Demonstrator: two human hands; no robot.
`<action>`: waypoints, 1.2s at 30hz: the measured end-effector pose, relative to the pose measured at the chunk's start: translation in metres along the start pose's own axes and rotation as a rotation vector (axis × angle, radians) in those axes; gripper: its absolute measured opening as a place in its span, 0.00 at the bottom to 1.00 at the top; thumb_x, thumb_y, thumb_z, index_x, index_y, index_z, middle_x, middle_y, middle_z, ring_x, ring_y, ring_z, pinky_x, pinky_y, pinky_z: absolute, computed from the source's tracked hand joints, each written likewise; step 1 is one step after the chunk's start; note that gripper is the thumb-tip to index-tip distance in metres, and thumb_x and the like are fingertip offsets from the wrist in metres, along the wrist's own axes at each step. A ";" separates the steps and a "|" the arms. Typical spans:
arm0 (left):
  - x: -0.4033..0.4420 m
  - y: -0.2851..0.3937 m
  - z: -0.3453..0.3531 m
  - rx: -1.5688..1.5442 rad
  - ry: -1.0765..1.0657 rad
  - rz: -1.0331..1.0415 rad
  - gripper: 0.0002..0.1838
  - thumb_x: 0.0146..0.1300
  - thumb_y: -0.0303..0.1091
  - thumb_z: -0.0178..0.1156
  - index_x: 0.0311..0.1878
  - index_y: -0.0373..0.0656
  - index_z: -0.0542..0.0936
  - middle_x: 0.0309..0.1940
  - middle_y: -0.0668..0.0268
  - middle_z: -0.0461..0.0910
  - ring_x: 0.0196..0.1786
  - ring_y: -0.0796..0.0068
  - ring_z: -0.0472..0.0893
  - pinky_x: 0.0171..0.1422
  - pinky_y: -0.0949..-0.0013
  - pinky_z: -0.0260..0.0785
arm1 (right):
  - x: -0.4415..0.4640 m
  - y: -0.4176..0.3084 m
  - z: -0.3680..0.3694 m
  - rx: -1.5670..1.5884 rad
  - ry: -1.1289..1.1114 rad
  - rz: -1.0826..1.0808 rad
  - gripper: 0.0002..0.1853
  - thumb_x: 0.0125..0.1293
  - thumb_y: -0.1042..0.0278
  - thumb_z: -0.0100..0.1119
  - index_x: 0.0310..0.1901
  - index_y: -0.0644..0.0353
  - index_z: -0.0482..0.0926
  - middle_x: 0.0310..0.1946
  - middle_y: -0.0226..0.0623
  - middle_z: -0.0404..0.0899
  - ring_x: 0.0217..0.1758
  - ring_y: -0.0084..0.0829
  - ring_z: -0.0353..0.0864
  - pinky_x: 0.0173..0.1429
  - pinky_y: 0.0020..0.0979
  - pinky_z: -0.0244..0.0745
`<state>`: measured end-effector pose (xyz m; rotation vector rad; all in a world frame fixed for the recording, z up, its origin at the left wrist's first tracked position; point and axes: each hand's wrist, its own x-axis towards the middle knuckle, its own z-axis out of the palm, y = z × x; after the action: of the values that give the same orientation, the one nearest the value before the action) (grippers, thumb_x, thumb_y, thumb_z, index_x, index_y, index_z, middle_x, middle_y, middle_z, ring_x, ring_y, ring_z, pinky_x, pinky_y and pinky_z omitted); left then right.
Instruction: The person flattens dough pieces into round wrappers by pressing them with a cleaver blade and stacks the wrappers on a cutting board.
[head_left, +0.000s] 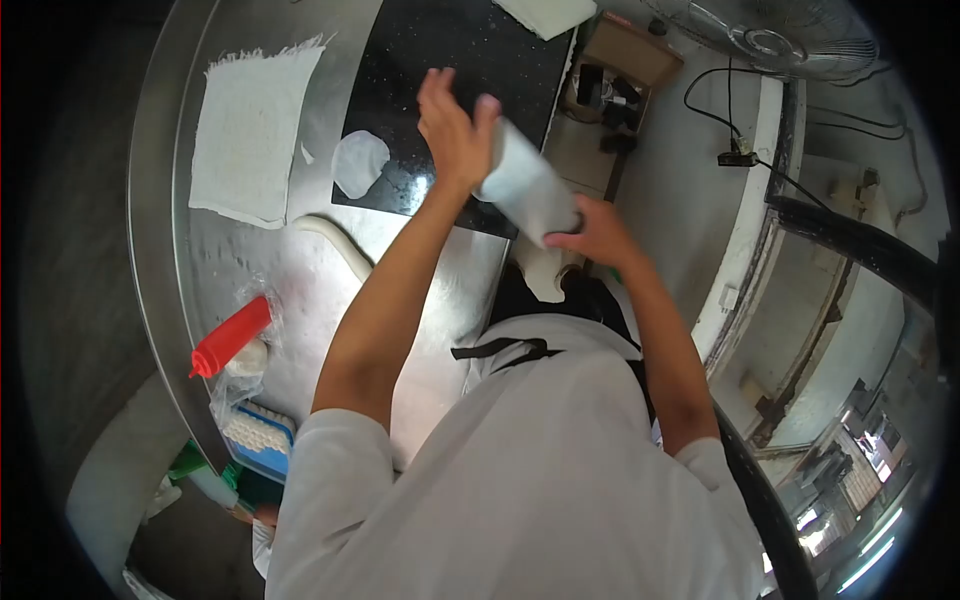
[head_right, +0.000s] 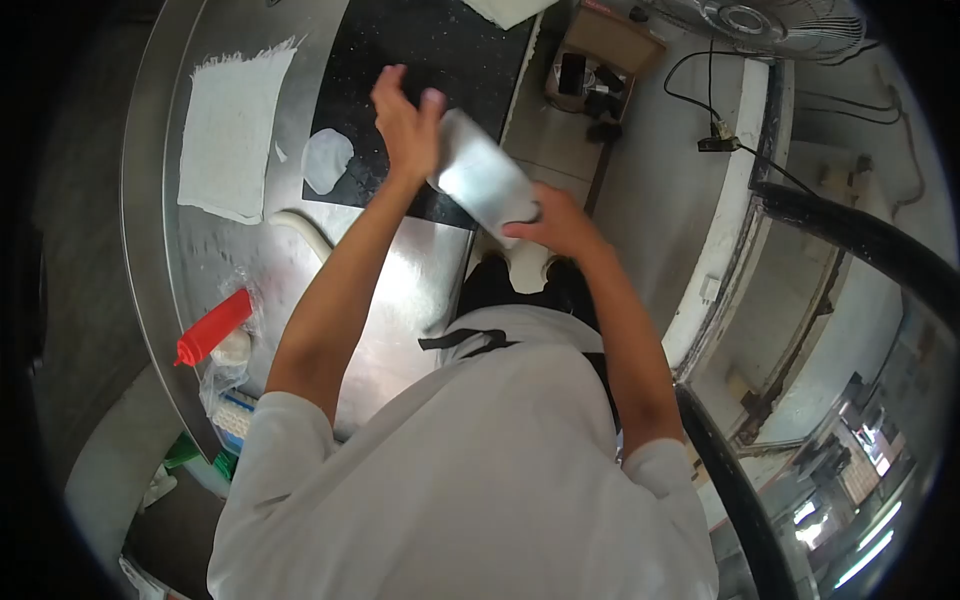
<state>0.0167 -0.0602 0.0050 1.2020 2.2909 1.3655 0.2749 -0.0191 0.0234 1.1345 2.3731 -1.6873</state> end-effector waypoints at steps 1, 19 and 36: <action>-0.015 -0.005 0.003 0.204 -0.077 0.154 0.44 0.68 0.62 0.61 0.77 0.42 0.65 0.79 0.48 0.57 0.82 0.46 0.57 0.82 0.36 0.43 | 0.014 0.000 0.005 -0.093 -0.066 -0.008 0.36 0.50 0.49 0.84 0.54 0.65 0.82 0.39 0.49 0.88 0.41 0.42 0.88 0.50 0.41 0.81; 0.071 -0.016 0.029 0.662 -0.511 0.445 0.64 0.38 0.80 0.70 0.79 0.59 0.67 0.84 0.66 0.54 0.86 0.54 0.49 0.77 0.15 0.34 | 0.106 -0.024 -0.021 -0.357 -0.030 -0.022 0.40 0.45 0.45 0.86 0.50 0.66 0.76 0.36 0.57 0.87 0.45 0.57 0.89 0.49 0.50 0.82; 0.037 -0.023 0.019 0.604 -0.683 0.551 0.65 0.38 0.85 0.66 0.83 0.72 0.60 0.87 0.65 0.46 0.88 0.45 0.42 0.75 0.11 0.34 | 0.067 -0.021 0.012 -0.271 -0.055 0.076 0.42 0.45 0.44 0.84 0.53 0.67 0.75 0.38 0.57 0.87 0.44 0.59 0.88 0.51 0.51 0.83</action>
<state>-0.0092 -0.0259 -0.0159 2.1744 1.9486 0.2094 0.2093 0.0041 0.0090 1.1016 2.3983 -1.3055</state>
